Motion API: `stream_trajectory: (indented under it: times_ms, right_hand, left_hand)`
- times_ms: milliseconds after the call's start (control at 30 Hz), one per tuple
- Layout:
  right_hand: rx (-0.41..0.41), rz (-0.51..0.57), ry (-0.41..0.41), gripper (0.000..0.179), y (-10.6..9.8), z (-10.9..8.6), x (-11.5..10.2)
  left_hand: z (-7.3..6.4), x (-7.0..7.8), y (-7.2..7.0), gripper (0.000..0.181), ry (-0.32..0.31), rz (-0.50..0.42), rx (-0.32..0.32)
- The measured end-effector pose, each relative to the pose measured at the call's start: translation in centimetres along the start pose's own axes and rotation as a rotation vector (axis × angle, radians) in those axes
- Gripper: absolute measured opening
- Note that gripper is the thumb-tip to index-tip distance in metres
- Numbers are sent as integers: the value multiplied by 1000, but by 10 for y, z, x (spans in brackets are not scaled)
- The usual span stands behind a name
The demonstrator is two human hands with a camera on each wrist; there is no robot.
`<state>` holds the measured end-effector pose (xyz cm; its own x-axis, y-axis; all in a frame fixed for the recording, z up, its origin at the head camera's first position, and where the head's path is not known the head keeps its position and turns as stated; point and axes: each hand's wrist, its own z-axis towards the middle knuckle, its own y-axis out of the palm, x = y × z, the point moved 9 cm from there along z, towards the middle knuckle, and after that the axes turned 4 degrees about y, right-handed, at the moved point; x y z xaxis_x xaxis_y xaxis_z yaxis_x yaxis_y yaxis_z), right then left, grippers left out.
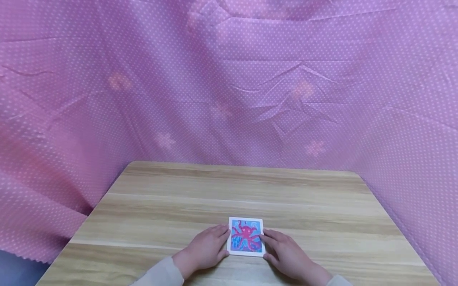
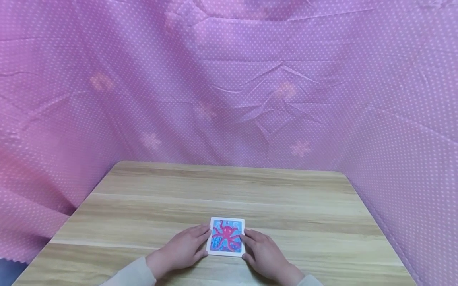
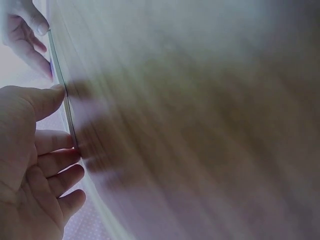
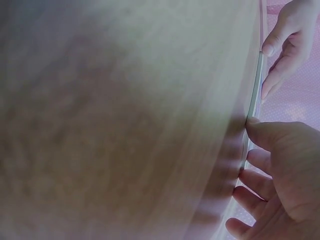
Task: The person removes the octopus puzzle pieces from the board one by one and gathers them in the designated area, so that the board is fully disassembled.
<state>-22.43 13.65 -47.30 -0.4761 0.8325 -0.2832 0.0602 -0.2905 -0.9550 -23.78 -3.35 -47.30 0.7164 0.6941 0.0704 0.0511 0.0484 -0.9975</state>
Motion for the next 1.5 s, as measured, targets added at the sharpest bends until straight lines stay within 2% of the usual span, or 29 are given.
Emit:
stream_trajectory:
  times_ms: [400,633,767,1000,1200,1500]
  right_hand:
    - [-18,25,26,51,3,1,5]
    - [-20,74,39,52,4,2,9]
    - [12,103,51,50,0,7,11]
    - [89,140,72,43,-10,27,4]
    - [36,227,121,40,-7,51,-4]
    - [18,342,92,37,0,85,-19]
  left_hand:
    - [2,-3,2,59,16,7,29]
    - [1,-8,1,61,-3,-58,34]
    - [0,-10,1,62,-19,-93,26]
    - [0,-7,-2,55,25,-113,51]
    - [-1,-6,-3,51,73,-103,84]
    - [-1,-4,-5,48,136,-81,128]
